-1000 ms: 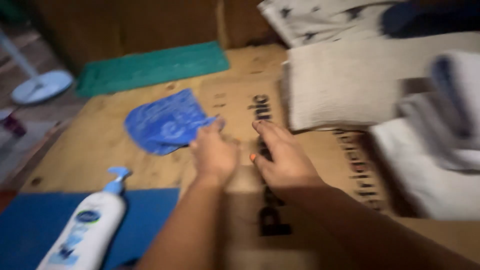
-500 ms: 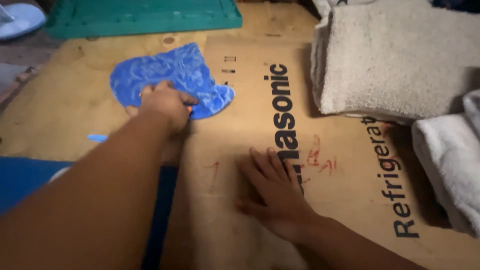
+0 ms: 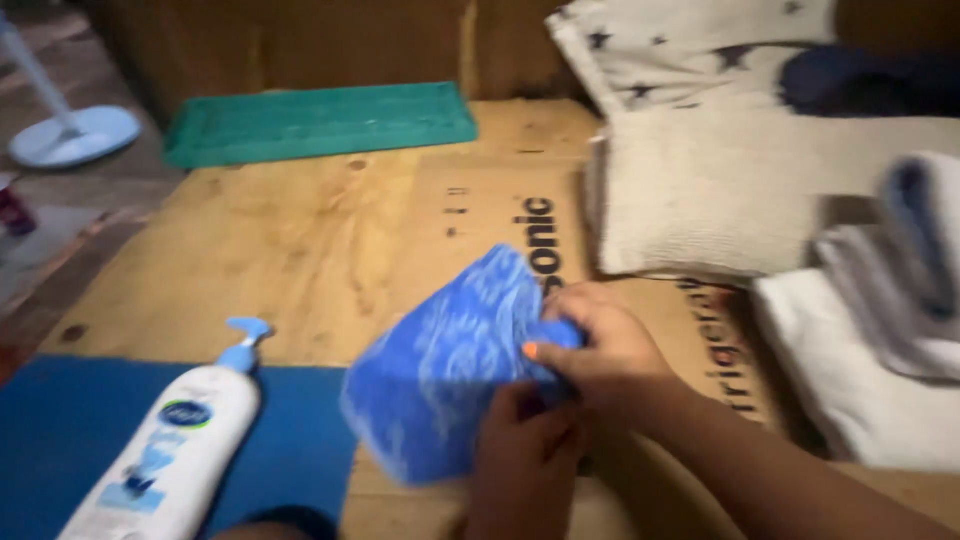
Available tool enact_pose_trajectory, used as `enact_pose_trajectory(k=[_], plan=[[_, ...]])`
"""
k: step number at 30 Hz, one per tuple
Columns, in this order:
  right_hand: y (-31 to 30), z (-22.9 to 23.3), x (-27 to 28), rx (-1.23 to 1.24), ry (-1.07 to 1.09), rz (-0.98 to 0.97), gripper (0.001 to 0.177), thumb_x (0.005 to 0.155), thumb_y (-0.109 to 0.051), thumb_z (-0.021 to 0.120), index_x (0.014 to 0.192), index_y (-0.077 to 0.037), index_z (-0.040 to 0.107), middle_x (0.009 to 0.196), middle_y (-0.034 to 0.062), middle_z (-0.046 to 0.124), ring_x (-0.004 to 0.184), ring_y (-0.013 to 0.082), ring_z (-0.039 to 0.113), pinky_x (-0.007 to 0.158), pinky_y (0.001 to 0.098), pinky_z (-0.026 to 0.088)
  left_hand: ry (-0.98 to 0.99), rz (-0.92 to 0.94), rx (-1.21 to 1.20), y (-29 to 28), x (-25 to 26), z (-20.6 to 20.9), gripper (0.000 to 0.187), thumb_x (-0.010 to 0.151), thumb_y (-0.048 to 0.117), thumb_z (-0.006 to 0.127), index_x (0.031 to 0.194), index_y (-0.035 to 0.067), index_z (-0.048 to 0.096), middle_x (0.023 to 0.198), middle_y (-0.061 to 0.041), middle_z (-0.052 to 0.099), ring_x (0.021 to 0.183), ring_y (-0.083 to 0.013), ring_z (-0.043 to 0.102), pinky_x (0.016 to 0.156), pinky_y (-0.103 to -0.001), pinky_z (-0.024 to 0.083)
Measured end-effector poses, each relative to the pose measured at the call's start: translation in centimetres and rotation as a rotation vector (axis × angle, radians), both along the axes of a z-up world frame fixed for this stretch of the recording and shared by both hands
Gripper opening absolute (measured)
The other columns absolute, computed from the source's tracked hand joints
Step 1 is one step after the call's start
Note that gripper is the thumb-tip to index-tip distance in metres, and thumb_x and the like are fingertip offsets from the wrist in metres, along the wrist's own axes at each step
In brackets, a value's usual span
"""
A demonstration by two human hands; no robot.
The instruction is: The person folds multiple white and blue towels on a cardboard surface. They smooth and align each towel before folding it into a compact shape and stacking it with others.
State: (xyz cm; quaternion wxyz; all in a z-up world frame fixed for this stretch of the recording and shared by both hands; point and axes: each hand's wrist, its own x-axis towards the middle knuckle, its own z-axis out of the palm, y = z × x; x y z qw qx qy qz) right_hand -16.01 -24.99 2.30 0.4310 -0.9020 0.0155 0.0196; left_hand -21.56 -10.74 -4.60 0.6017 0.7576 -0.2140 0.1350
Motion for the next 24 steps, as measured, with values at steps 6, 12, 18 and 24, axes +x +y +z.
enact_pose_trajectory(k=[6, 12, 18, 24], plan=[[-1.3, 6.5, -4.6, 0.049, -0.261, 0.193, 0.033, 0.084, -0.012, 0.071, 0.116, -0.008, 0.066, 0.100, 0.0086, 0.075, 0.095, 0.0227, 0.070, 0.085, 0.0346, 0.055, 0.503, 0.049, -0.070, 1.8, 4.8, 8.2, 0.012, 0.095, 0.020, 0.065, 0.095, 0.009, 0.070, 0.094, -0.014, 0.071, 0.085, -0.0291, 0.068, 0.070, -0.044, 0.050], [1.4, 12.3, -7.3, -0.211, -0.587, 0.364, 0.029, 0.078, -0.010, 0.075, 0.105, -0.007, 0.064, 0.102, 0.0136, 0.070, 0.100, 0.0369, 0.067, 0.083, 0.0417, 0.054, 0.966, -0.032, -0.820, 0.3, 6.5, 14.3, 0.020, 0.094, 0.014, 0.065, 0.109, 0.000, 0.067, 0.096, -0.014, 0.070, 0.081, -0.0283, 0.066, 0.064, -0.050, 0.050], [-2.2, 11.1, -8.6, -0.469, -0.534, 0.115, 0.048, 0.075, -0.013, 0.076, 0.122, -0.015, 0.064, 0.117, 0.0114, 0.060, 0.107, 0.0373, 0.060, 0.085, 0.0440, 0.051, 1.043, -0.138, -1.345, -1.4, 9.1, 11.1, 0.039, 0.099, 0.029, 0.052, 0.126, 0.004, 0.063, 0.122, -0.016, 0.072, 0.111, -0.0312, 0.070, 0.096, -0.051, 0.056], [-4.5, 0.0, -11.7, -0.731, -0.345, 0.512, 0.051, 0.075, -0.032, 0.079, 0.124, -0.026, 0.066, 0.127, 0.0105, 0.055, 0.120, 0.0367, 0.051, 0.089, 0.0556, 0.044, 1.051, 0.348, -0.930, 0.3, 3.2, -1.1, 0.065, 0.088, 0.021, 0.069, 0.144, 0.000, 0.043, 0.127, -0.026, 0.069, 0.115, -0.0435, 0.070, 0.096, -0.058, 0.056]])
